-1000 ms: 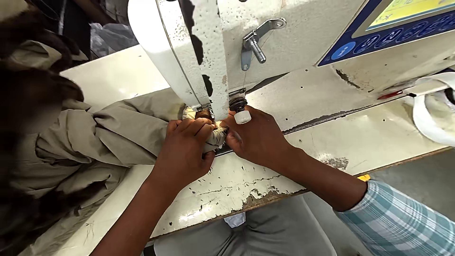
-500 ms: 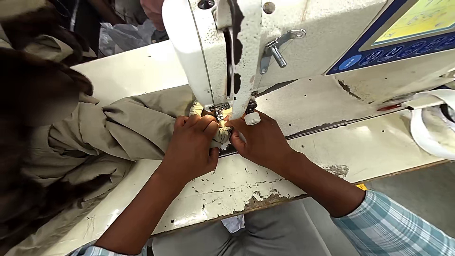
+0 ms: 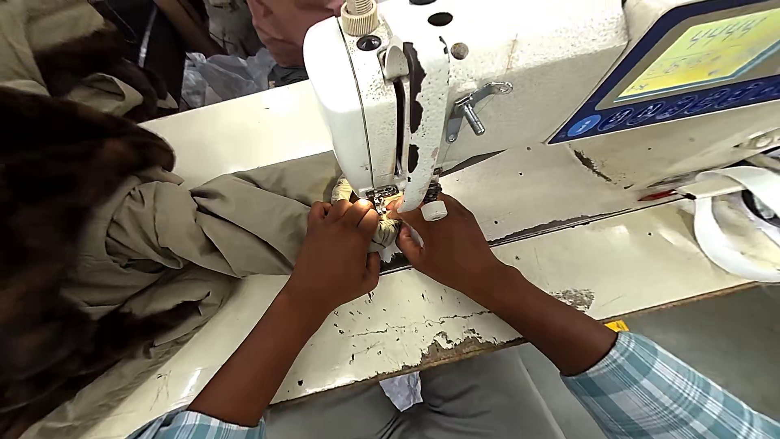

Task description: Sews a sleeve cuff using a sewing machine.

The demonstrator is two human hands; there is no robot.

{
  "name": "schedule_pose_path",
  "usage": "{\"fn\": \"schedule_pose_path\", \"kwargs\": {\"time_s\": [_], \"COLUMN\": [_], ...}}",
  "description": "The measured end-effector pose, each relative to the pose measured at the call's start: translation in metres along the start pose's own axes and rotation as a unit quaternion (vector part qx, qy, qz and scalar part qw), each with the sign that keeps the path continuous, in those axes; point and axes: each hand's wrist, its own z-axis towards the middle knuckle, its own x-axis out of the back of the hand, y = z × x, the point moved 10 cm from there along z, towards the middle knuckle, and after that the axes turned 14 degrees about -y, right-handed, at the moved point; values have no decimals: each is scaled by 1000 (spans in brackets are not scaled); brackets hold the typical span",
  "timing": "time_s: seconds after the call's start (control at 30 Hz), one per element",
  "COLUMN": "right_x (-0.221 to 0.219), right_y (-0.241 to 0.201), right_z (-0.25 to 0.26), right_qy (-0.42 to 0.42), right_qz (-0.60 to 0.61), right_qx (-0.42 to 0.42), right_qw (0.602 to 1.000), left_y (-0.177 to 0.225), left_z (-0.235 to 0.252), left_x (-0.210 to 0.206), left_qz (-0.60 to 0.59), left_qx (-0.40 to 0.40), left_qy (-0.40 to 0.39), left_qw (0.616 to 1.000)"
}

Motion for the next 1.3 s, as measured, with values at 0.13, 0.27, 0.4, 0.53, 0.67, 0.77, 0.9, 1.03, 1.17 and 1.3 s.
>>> {"fn": "schedule_pose_path", "kwargs": {"time_s": [0.13,0.27,0.4,0.53,0.67,0.77,0.9,1.03,1.17,1.3], "right_x": [-1,0,-1,-1,0,5,7,3,0,1], "right_y": [1,2,3,3,4,7,35,48,49,48], "right_z": [0,1,1,2,1,-1,-1,0,1,0], "right_qy": [10,11,8,13,8,24,43,40,39,32], "right_qz": [0,2,-3,-8,-5,55,194,226,234,231], "right_qx": [-5,-9,-14,-15,-17,-7,-55,-111,-116,-108], "right_qw": [1000,1000,1000,1000,1000,998,979,967,965,966], "left_y": [0,1,1,1,1,1,2,2,1,2], "left_z": [0,1,1,2,2,1,2,3,5,4], "left_x": [-1,-3,-3,-4,-5,-3,-3,-4,-3,-2], "left_qz": [-2,-7,-10,-11,-16,-20,-20,-19,-22,-23], "left_qx": [2,5,2,10,13,11,6,12,16,21], "left_qy": [6,14,25,24,34,54,58,42,29,27], "left_qw": [1000,1000,1000,1000,999,998,998,999,999,999]}}
